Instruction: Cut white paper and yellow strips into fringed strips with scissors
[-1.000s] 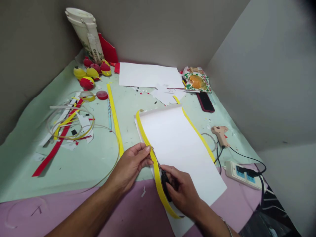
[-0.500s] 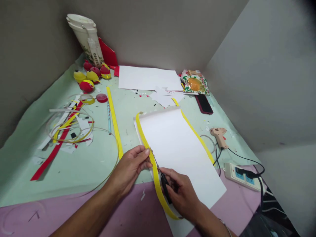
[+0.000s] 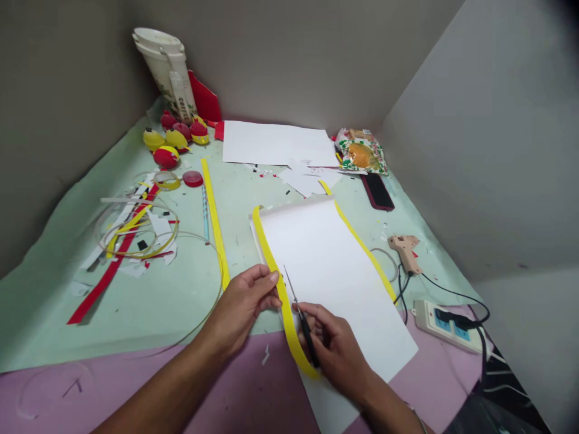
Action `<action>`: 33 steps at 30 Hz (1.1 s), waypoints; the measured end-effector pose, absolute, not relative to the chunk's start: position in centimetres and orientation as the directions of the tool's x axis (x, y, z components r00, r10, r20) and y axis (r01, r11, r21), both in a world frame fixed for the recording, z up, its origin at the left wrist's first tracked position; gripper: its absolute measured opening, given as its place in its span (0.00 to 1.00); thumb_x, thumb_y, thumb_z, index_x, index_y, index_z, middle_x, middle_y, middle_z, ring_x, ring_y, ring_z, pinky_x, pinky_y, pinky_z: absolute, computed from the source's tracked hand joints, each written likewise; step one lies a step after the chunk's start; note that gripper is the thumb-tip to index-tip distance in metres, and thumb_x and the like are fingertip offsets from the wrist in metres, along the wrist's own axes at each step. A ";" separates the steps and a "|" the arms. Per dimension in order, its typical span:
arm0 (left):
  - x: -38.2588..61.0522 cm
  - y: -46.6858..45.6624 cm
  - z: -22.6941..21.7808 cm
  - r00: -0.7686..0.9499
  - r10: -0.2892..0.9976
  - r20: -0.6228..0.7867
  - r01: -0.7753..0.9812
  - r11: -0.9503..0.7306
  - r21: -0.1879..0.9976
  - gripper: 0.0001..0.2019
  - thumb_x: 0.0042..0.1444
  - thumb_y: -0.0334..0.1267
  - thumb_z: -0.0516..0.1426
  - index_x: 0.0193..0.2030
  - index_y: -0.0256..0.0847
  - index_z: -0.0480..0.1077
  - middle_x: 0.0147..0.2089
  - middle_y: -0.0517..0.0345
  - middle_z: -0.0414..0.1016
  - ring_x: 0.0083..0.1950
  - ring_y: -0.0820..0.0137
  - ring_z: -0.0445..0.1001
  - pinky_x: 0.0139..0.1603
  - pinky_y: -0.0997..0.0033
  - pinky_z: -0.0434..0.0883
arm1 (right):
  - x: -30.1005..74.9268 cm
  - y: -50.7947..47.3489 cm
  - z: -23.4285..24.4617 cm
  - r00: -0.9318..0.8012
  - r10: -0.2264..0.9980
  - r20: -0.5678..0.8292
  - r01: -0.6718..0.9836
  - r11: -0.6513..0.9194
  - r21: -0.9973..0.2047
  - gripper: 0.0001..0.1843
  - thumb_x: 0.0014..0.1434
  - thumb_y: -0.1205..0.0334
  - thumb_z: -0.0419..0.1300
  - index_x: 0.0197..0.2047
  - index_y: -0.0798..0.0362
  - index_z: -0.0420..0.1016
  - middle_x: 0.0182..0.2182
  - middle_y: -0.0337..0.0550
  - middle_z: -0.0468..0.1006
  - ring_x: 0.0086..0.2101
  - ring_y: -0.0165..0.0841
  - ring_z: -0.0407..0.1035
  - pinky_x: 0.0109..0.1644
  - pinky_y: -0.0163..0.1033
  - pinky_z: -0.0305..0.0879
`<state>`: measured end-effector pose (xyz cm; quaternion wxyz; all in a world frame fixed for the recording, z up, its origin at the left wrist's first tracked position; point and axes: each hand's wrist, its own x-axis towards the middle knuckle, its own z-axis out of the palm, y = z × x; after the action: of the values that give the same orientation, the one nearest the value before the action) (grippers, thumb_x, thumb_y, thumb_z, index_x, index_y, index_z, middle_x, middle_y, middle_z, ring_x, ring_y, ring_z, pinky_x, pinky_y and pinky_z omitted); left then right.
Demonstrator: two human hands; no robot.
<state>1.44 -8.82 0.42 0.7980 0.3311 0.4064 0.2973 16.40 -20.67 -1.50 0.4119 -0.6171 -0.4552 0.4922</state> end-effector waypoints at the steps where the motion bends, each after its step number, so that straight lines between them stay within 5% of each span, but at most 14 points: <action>1: 1.5 -8.8 0.5 0.493 0.747 -0.446 -0.202 0.597 0.777 0.09 0.52 0.41 0.65 0.31 0.37 0.74 0.33 0.60 0.72 0.31 0.77 0.69 0.31 0.79 0.72 | 16.4 -20.7 -1.4 0.095 0.970 -0.224 0.178 -0.238 -0.955 0.20 0.56 0.69 0.58 0.53 0.53 0.74 0.24 0.32 0.64 0.23 0.26 0.56 0.28 0.32 0.56; 13: 1.5 -9.0 0.3 0.495 0.745 -0.448 -0.169 0.588 0.791 0.11 0.51 0.42 0.65 0.30 0.37 0.73 0.32 0.60 0.72 0.30 0.77 0.70 0.31 0.78 0.72 | 16.4 -20.8 -1.6 0.101 0.980 -0.171 0.281 -0.193 -0.940 0.22 0.55 0.69 0.56 0.53 0.53 0.75 0.24 0.33 0.63 0.24 0.27 0.56 0.29 0.33 0.56; 20: 1.6 -8.9 0.8 0.448 0.775 -0.447 -0.186 0.569 0.801 0.12 0.49 0.42 0.66 0.34 0.38 0.73 0.32 0.61 0.72 0.29 0.76 0.70 0.29 0.78 0.72 | 16.1 -20.3 -1.7 0.152 0.943 -0.296 0.064 -0.308 -0.949 0.19 0.58 0.63 0.58 0.53 0.54 0.73 0.24 0.33 0.63 0.24 0.26 0.56 0.28 0.32 0.55; 33: 1.7 -9.0 1.4 0.433 0.791 -0.433 -0.078 0.511 0.856 0.11 0.50 0.42 0.63 0.36 0.38 0.71 0.31 0.63 0.74 0.25 0.77 0.72 0.30 0.76 0.71 | 16.3 -20.4 -1.5 0.093 0.964 -0.249 0.205 -0.263 -0.943 0.19 0.58 0.67 0.56 0.53 0.53 0.74 0.24 0.32 0.63 0.24 0.26 0.56 0.27 0.31 0.55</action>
<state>1.66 -8.98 1.36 0.7464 0.3995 0.4456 0.2911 16.27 -20.45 -1.52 0.3899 -0.6282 -0.4652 0.4868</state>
